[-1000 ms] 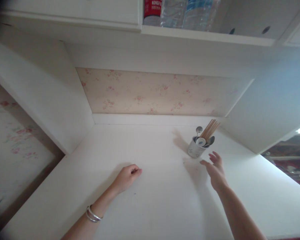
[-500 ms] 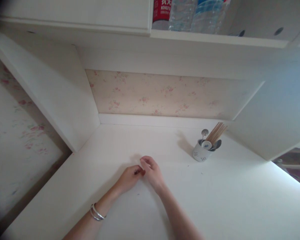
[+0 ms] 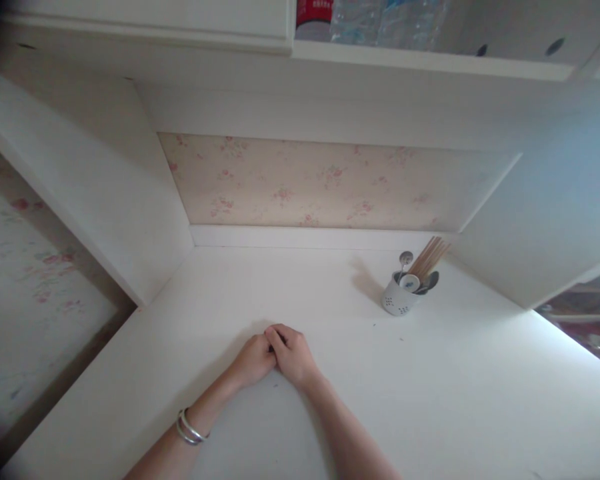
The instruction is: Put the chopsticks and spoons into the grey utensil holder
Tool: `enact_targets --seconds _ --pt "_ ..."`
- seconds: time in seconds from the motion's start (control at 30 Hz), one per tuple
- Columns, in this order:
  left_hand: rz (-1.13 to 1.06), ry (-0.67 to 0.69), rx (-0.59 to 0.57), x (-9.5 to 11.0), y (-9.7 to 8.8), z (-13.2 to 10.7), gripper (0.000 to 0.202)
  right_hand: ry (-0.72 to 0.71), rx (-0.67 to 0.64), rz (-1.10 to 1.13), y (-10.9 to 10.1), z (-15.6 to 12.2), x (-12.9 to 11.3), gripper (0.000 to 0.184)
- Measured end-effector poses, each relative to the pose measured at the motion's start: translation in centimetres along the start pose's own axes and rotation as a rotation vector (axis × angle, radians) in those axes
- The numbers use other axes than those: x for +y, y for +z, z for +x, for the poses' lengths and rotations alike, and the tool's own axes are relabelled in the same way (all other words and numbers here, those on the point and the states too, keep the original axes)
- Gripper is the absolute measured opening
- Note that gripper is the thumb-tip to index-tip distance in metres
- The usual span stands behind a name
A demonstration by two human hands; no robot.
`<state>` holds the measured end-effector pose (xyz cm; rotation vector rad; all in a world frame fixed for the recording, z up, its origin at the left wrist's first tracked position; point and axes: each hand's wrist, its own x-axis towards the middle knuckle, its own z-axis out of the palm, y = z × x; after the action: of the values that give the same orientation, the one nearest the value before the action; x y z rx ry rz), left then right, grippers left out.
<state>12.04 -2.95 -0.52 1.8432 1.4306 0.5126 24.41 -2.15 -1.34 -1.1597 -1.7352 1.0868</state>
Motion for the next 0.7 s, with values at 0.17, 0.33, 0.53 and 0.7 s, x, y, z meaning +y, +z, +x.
enact_targets --seconds 0.17,0.33,0.53,0.7 --pt "-0.003 0.002 0.000 0.01 -0.09 -0.03 0.038 -0.004 0.003 -0.001 0.17 -0.04 0.04 0.037" --pt "-0.011 0.000 0.008 0.03 -0.09 -0.08 0.037 -0.002 -0.001 0.009 0.05 -0.01 -0.18 0.038" --pt "-0.021 -0.029 0.007 0.46 -0.25 -0.18 0.037 0.005 -0.010 0.002 -0.12 -0.02 -0.60 0.038" --pt "-0.019 -0.041 0.003 0.66 -0.31 -0.25 0.036 0.006 -0.016 0.001 -0.07 -0.11 -0.50 0.038"
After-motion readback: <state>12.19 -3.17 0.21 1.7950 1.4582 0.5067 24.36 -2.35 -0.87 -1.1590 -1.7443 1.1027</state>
